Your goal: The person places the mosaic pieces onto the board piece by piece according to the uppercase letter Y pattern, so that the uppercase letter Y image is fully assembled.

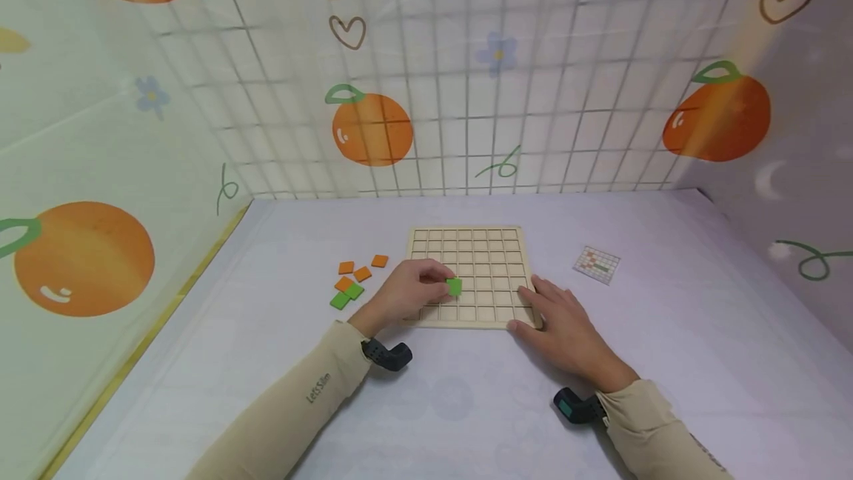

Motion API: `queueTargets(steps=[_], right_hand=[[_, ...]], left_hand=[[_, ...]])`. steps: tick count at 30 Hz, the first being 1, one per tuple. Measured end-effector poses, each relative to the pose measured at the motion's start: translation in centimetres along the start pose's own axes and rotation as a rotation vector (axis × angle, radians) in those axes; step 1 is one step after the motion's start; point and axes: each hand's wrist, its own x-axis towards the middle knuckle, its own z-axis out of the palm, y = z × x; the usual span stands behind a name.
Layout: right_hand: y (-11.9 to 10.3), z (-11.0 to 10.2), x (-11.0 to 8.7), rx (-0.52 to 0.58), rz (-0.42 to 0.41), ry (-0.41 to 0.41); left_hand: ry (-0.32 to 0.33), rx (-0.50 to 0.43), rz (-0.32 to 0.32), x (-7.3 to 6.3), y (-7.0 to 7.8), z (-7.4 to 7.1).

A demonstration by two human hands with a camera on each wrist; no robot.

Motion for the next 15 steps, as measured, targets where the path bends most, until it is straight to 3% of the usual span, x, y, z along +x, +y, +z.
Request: queueTargets(steps=[15], right_hand=[[-0.13, -0.07, 0.04, -0.012, -0.003, -0.001]], left_hand=[[0.017, 0.062, -0.034, 0.68, 0.52, 0.96]])
